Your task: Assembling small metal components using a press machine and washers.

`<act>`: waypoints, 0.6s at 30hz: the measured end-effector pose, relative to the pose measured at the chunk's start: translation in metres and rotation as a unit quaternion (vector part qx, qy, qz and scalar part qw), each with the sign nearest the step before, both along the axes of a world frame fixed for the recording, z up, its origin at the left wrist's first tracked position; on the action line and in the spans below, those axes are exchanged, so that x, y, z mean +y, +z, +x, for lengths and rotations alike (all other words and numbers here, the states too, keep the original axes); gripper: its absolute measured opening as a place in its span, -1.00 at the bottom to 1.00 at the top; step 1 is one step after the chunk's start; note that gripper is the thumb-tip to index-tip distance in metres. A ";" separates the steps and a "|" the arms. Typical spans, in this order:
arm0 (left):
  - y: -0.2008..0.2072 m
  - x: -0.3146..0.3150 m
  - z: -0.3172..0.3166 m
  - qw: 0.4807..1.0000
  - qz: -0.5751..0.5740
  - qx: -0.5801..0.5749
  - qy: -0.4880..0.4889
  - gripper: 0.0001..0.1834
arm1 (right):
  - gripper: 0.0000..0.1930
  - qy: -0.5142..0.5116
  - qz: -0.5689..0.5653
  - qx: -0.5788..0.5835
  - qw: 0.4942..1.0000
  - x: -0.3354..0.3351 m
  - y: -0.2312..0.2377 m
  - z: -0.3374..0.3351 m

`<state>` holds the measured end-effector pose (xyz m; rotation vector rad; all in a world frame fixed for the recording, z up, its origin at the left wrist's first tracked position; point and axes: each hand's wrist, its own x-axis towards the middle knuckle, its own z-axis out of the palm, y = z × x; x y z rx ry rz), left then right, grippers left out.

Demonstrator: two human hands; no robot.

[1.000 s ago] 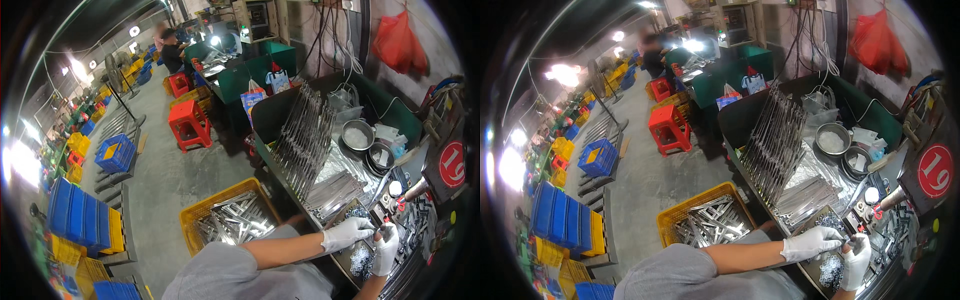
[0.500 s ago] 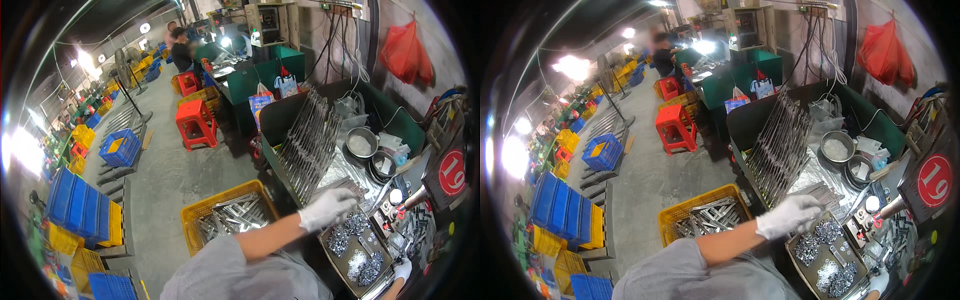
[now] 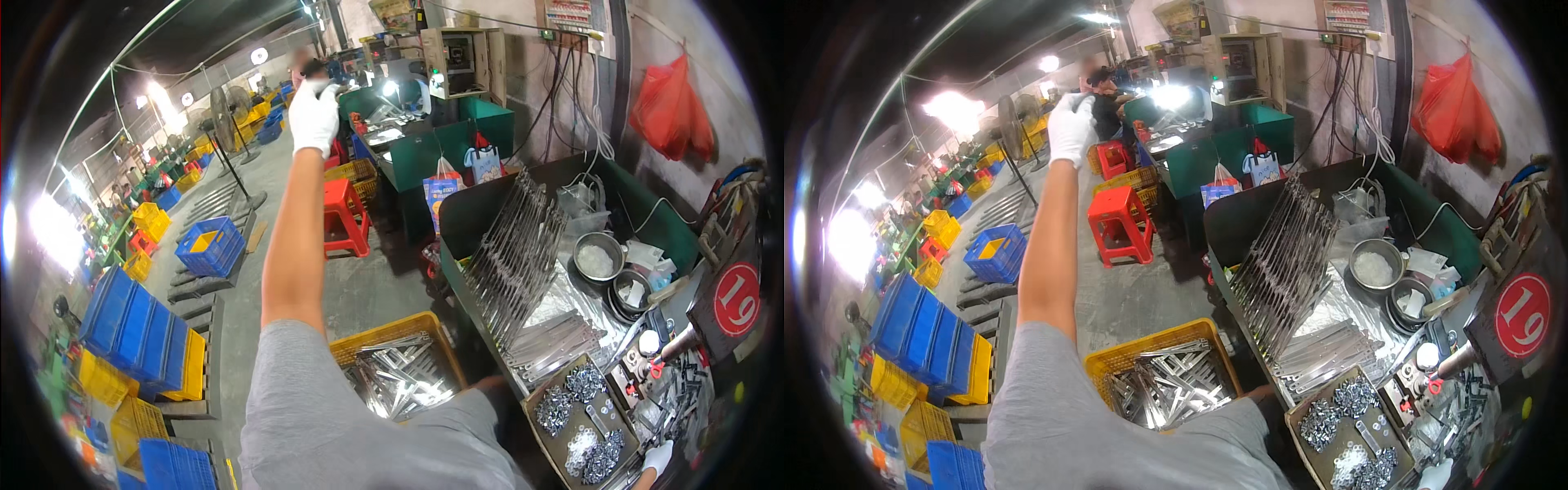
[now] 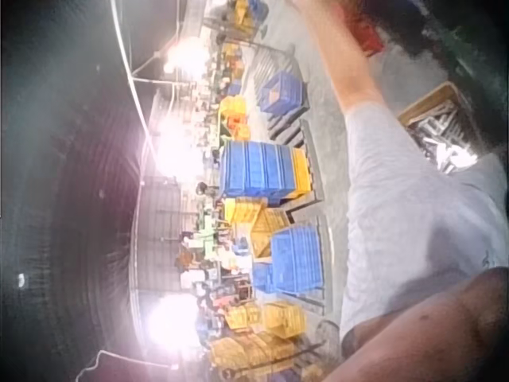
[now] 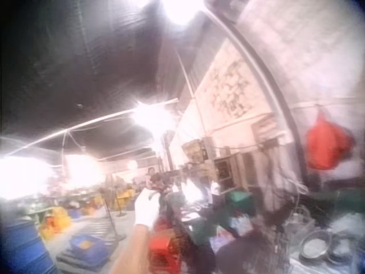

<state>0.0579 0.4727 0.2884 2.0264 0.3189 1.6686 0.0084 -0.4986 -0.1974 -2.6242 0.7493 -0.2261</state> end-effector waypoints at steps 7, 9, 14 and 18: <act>-0.037 -0.093 -0.035 0.949 -0.161 0.132 -0.237 -0.77 | -0.73 -0.027 0.038 -0.134 0.990 -0.078 -0.041 0.008; -0.065 -0.122 -0.047 0.913 -0.168 0.223 -0.298 -0.70 | -0.78 0.008 0.097 -0.025 0.995 -0.083 -0.029 0.011; -0.102 -0.200 -0.064 0.800 -0.256 0.363 -0.402 -0.74 | -0.84 0.006 0.084 0.016 0.996 -0.057 0.014 0.001; -0.132 -0.235 -0.064 0.712 -0.269 0.392 -0.517 -0.75 | -0.82 -0.129 0.353 -0.211 0.902 0.056 0.121 -0.013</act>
